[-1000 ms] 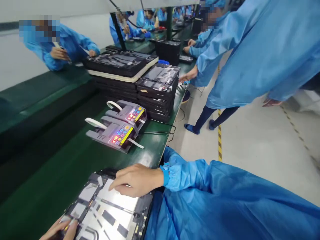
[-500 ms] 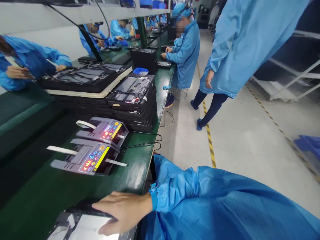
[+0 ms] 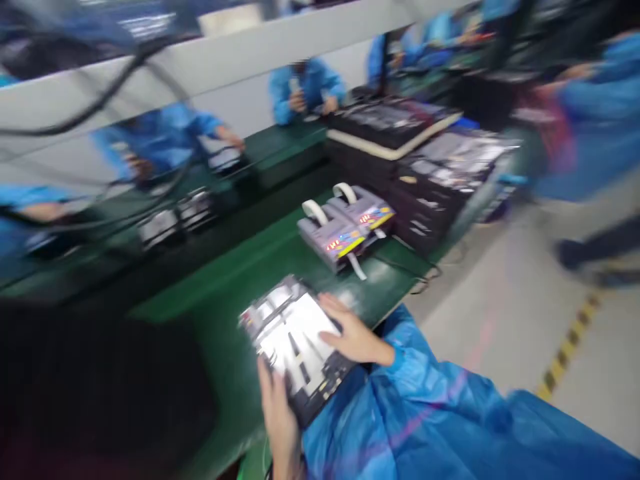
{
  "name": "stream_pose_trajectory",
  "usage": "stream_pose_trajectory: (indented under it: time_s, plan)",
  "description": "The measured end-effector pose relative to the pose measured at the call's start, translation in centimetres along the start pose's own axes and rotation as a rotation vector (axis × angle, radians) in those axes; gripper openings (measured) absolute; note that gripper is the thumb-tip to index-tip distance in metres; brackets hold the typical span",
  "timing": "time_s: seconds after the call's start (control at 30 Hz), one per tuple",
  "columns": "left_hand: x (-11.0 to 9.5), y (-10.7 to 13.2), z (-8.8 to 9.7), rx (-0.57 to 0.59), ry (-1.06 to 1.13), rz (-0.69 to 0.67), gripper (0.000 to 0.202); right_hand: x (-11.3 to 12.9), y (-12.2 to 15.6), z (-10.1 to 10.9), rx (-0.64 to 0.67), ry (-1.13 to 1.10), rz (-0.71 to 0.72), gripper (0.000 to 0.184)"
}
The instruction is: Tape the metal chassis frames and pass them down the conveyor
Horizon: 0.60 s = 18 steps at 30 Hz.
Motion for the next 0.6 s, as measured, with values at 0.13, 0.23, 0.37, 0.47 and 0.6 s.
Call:
stream_pose_trajectory:
  time_s: [0.13,0.23,0.37,0.47,0.6]
  plan:
    - [0.6,0.0,-0.4,-0.081,0.126,0.028,0.074,-0.3,-0.5,0.0,0.028,-0.079,-0.041,0.074]
    - [-0.5,-0.1,-0.8,-0.080,0.204,-0.006,0.074,0.5,-0.4,0.1,0.045,-0.093,-0.046,0.077]
    - [-2.7,0.8,-0.4,-0.074,0.249,-0.058,0.073,2.2,-0.4,0.2,0.071,-0.161,-0.046,0.077]
    - [-5.2,1.4,1.2,-0.085,0.236,-0.105,0.071,4.1,-1.0,0.1,0.084,-0.270,-0.017,0.077]
    - [-9.9,2.3,4.7,-0.071,0.268,-0.188,0.071,8.0,-2.9,-0.3,0.124,-0.434,0.003,0.075]
Point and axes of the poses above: each hand's wrist, its own y-axis away from the middle knuckle, its own z-axis out of the back of the hand, x = y × z, the point moved 8 cm from there along -y, towards the middle knuckle, and after that the axes turned 13 degrees about x, right-handed, at the moved point
